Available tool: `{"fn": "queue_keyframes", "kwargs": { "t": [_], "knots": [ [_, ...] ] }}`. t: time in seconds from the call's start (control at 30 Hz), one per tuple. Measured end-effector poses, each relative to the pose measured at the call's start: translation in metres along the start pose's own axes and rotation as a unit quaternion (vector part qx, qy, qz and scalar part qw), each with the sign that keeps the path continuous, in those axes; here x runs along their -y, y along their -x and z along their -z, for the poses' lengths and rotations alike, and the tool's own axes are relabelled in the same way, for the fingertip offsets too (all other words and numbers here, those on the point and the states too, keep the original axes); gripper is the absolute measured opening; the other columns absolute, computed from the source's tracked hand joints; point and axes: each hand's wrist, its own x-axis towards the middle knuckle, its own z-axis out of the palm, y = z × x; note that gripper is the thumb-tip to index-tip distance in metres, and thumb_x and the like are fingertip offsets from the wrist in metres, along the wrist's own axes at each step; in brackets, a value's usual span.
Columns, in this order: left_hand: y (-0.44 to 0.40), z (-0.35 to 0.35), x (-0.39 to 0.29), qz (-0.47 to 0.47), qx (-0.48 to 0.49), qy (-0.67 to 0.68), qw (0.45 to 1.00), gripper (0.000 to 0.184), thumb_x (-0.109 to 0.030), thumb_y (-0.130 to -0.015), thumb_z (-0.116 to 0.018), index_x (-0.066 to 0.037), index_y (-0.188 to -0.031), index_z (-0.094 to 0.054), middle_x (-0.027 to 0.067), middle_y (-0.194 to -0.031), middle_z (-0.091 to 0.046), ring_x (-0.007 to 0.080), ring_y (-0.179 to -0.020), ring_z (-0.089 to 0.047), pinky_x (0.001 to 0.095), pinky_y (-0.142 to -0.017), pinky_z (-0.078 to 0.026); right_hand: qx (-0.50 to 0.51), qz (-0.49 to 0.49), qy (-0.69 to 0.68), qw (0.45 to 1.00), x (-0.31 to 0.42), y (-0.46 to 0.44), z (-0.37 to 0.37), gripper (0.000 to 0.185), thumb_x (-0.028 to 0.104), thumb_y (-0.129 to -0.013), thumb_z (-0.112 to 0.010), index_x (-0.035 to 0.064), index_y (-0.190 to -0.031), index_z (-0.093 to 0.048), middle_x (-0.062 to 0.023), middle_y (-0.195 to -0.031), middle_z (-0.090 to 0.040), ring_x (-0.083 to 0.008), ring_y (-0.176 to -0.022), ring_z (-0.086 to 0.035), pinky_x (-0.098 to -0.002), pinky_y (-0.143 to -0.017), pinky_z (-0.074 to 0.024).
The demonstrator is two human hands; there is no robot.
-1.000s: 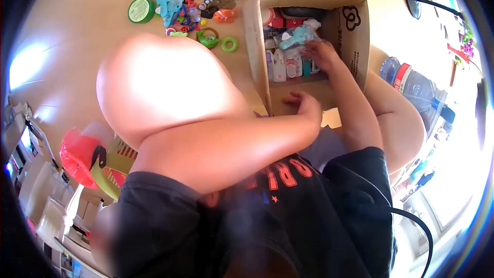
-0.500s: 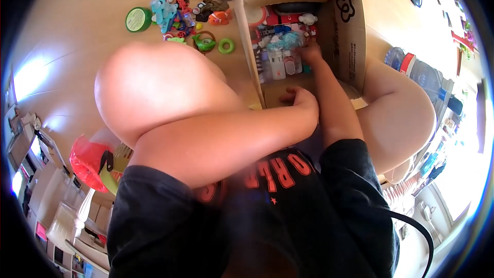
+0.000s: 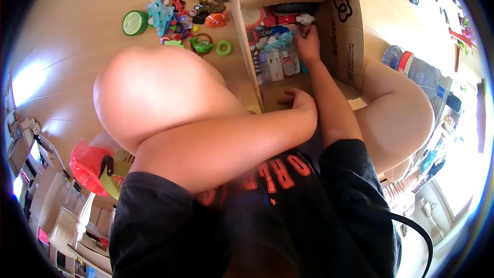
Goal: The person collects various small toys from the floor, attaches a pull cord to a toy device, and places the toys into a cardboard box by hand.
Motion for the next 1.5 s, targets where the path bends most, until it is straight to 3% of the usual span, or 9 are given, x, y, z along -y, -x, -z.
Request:
{"fn": "queue_keyframes", "kwargs": {
  "t": [0.23,0.33,0.43,0.57,0.67,0.87,1.2,1.37,1.5],
  "knots": [
    [-0.017,-0.006,-0.01,0.018,0.008,-0.034,0.999,0.037,-0.035,-0.083,-0.064,-0.015,-0.114,-0.068,0.0069,-0.114,-0.067,0.0332,-0.101,-0.063,0.0513,-0.094,-0.043,0.235,-0.15,-0.269,0.922,-0.005,0.003,-0.009,0.029,0.014,-0.089,-0.055,-0.0021,-0.112,-0.062,-0.0094,-0.089,-0.064,-0.0165,-0.082,-0.058,-0.0321,-0.075,-0.0475],
    [-0.023,-0.005,-0.013,0.028,-0.012,-0.007,1.0,0.041,-0.038,-0.084,-0.062,-0.014,-0.117,-0.066,0.0087,-0.117,-0.065,0.0355,-0.105,-0.062,0.0523,-0.096,-0.041,0.266,-0.127,-0.175,0.94,-0.005,-0.003,-0.001,0.029,0.012,-0.087,-0.055,0.0019,-0.112,-0.065,-0.0115,-0.086,-0.066,-0.0195,-0.078,-0.061,-0.0318,-0.074,-0.0482],
    [-0.022,0.003,-0.016,0.007,0.031,-0.049,0.998,0.045,-0.039,-0.085,-0.06,-0.013,-0.122,-0.063,0.0127,-0.123,-0.061,0.0381,-0.108,-0.06,0.0527,-0.098,-0.039,0.188,0.022,0.027,0.982,0.067,-0.002,0.033,0.022,0.009,-0.083,-0.054,0.0005,-0.097,-0.069,-0.0133,-0.078,-0.066,-0.0241,-0.071,-0.062,-0.0325,-0.071,-0.049],
    [-0.066,0.004,-0.041,0.033,0.073,-0.042,0.996,0.048,-0.036,-0.086,-0.059,-0.012,-0.127,-0.058,0.0168,-0.128,-0.057,0.0402,-0.11,-0.058,0.0549,-0.101,-0.037,-0.017,0.15,-0.038,0.988,0.17,0.007,0.067,0.014,0.003,-0.078,-0.052,-0.0003,-0.077,-0.066,-0.0138,-0.069,-0.061,-0.0244,-0.058,-0.058,-0.0317,-0.058,-0.0467],
    [0.016,0.017,-0.005,0.0,0.106,-0.126,0.986,0.048,-0.038,-0.089,-0.055,-0.012,-0.129,-0.057,0.0161,-0.13,-0.056,0.0385,-0.111,-0.059,0.0572,-0.101,-0.036,-0.096,0.32,-0.06,0.941,0.227,0.003,0.096,0.011,-0.003,-0.075,-0.051,-0.0012,-0.073,-0.062,-0.0113,-0.066,-0.058,-0.0176,-0.055,-0.055,-0.0278,-0.052,-0.0421],
    [-0.018,0.013,-0.002,0.016,0.039,-0.043,0.998,0.047,-0.037,-0.089,-0.055,-0.012,-0.128,-0.058,0.0152,-0.129,-0.057,0.0372,-0.111,-0.058,0.0562,-0.1,-0.037,0.027,0.189,-0.174,0.966,0.273,-0.063,0.091,0.019,0.007,-0.09,-0.051,-0.0017,-0.094,-0.067,-0.0051,-0.069,-0.06,-0.0084,-0.067,-0.056,-0.0239,-0.062,-0.0443],
    [-0.02,0.003,0.022,0.028,-0.033,0.055,0.998,0.045,-0.036,-0.088,-0.056,-0.013,-0.127,-0.059,0.0137,-0.128,-0.058,0.035,-0.112,-0.058,0.0546,-0.099,-0.037,0.387,0.303,0.048,0.869,0.327,-0.029,-0.152,0.024,0.022,-0.085,-0.054,0.0046,-0.091,-0.07,-0.0186,-0.094,-0.067,-0.0342,-0.086,-0.065,-0.0428,-0.08,-0.0506],
    [-0.017,-0.006,0.027,0.017,-0.059,0.09,0.994,0.044,-0.036,-0.088,-0.057,-0.013,-0.126,-0.06,0.0129,-0.128,-0.059,0.034,-0.113,-0.058,0.0538,-0.099,-0.038,0.274,0.173,0.08,0.943,0.325,-0.026,-0.256,0.029,0.018,-0.081,-0.057,0.0108,-0.108,-0.064,-0.0168,-0.112,-0.063,-0.0358,-0.101,-0.06,-0.0459,-0.085,-0.0491],
    [-0.012,-0.013,0.034,0.011,-0.074,0.106,0.992,0.044,-0.036,-0.088,-0.057,-0.014,-0.125,-0.061,0.0123,-0.127,-0.059,0.0331,-0.113,-0.058,0.0531,-0.098,-0.038,0.222,0.298,0.115,0.921,0.333,-0.012,-0.281,0.055,0.011,-0.078,-0.061,0.0234,-0.13,-0.051,-0.0089,-0.147,-0.031,-0.0313,-0.13,-0.038,-0.0463,-0.093,-0.0471]
  ]
}}
